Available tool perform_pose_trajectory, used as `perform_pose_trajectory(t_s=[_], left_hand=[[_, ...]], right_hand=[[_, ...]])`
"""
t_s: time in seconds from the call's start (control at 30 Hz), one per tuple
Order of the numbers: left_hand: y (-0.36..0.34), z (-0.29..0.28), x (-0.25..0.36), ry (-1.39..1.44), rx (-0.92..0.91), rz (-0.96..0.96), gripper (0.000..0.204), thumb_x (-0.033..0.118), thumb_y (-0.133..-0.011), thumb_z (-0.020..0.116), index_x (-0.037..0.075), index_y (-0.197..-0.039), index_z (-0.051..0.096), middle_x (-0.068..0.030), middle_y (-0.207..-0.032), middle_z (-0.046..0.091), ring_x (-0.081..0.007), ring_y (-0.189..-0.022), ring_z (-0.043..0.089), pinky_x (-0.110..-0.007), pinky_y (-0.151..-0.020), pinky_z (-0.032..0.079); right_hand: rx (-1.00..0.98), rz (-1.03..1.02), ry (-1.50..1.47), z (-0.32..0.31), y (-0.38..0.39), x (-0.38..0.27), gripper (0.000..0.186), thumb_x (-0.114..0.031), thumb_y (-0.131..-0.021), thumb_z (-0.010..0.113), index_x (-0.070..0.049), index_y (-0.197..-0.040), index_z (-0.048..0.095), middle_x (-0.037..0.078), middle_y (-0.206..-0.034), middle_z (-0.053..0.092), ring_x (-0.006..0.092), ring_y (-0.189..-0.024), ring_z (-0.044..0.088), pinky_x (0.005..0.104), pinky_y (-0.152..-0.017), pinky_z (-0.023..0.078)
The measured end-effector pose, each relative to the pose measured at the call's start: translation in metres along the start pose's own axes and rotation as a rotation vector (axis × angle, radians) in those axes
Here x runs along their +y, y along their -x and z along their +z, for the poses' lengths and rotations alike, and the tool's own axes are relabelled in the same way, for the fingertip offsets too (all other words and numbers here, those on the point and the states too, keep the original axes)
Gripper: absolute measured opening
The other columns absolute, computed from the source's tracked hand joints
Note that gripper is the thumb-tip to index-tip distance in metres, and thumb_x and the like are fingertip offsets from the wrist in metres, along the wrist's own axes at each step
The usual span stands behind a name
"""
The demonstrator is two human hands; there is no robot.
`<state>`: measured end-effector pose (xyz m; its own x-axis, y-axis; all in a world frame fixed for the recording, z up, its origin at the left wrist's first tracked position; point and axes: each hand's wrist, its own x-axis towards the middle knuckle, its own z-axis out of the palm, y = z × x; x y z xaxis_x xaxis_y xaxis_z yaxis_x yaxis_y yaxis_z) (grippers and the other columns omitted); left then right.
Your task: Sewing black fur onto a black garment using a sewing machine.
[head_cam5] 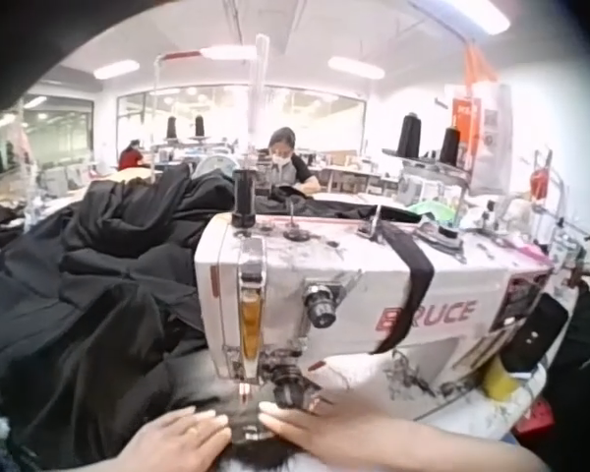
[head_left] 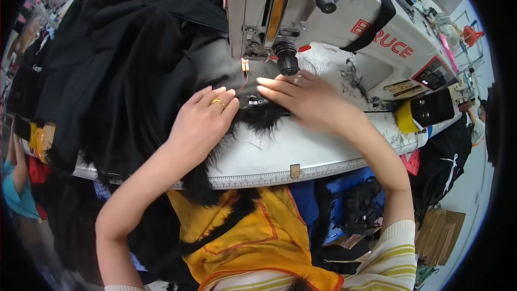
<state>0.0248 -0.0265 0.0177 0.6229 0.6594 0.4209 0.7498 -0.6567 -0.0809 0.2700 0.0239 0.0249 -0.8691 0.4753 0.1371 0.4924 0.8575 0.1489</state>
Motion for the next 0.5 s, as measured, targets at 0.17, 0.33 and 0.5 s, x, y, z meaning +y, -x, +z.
perform_pose_trajectory(t_s=[0.17,0.33,0.5], left_hand=[[0.014,-0.001,0.003,0.164,0.033,-0.211,0.035,-0.003,-0.064,0.061,0.009,-0.097,0.064,-0.0023,-0.102,0.064,-0.0193,-0.097,0.062,-0.03,-0.076,0.049],[0.019,0.004,-0.006,0.047,0.087,-0.086,0.023,0.01,-0.072,0.06,0.01,-0.095,0.066,-0.0001,-0.1,0.064,-0.0133,-0.098,0.061,-0.028,-0.076,0.046],[0.0,0.006,-0.023,0.023,0.066,0.054,0.022,0.01,-0.074,0.057,0.006,-0.094,0.064,-0.0041,-0.098,0.063,-0.0184,-0.098,0.061,-0.035,-0.094,0.044]], right_hand=[[0.076,0.034,-0.127,0.02,-0.006,-0.011,0.059,-0.007,-0.072,0.061,-0.02,-0.129,0.05,-0.008,-0.127,0.05,0.0178,-0.096,0.054,0.0298,-0.079,0.047],[0.182,-0.152,-0.407,0.022,0.01,0.01,0.053,-0.001,-0.073,0.058,-0.022,-0.122,0.059,-0.008,-0.128,0.055,0.0154,-0.09,0.055,0.0263,-0.078,0.045],[0.166,0.012,-0.267,0.019,-0.006,0.004,0.06,-0.002,-0.072,0.06,-0.021,-0.128,0.052,-0.004,-0.126,0.056,0.0175,-0.096,0.057,0.0295,-0.086,0.044]])
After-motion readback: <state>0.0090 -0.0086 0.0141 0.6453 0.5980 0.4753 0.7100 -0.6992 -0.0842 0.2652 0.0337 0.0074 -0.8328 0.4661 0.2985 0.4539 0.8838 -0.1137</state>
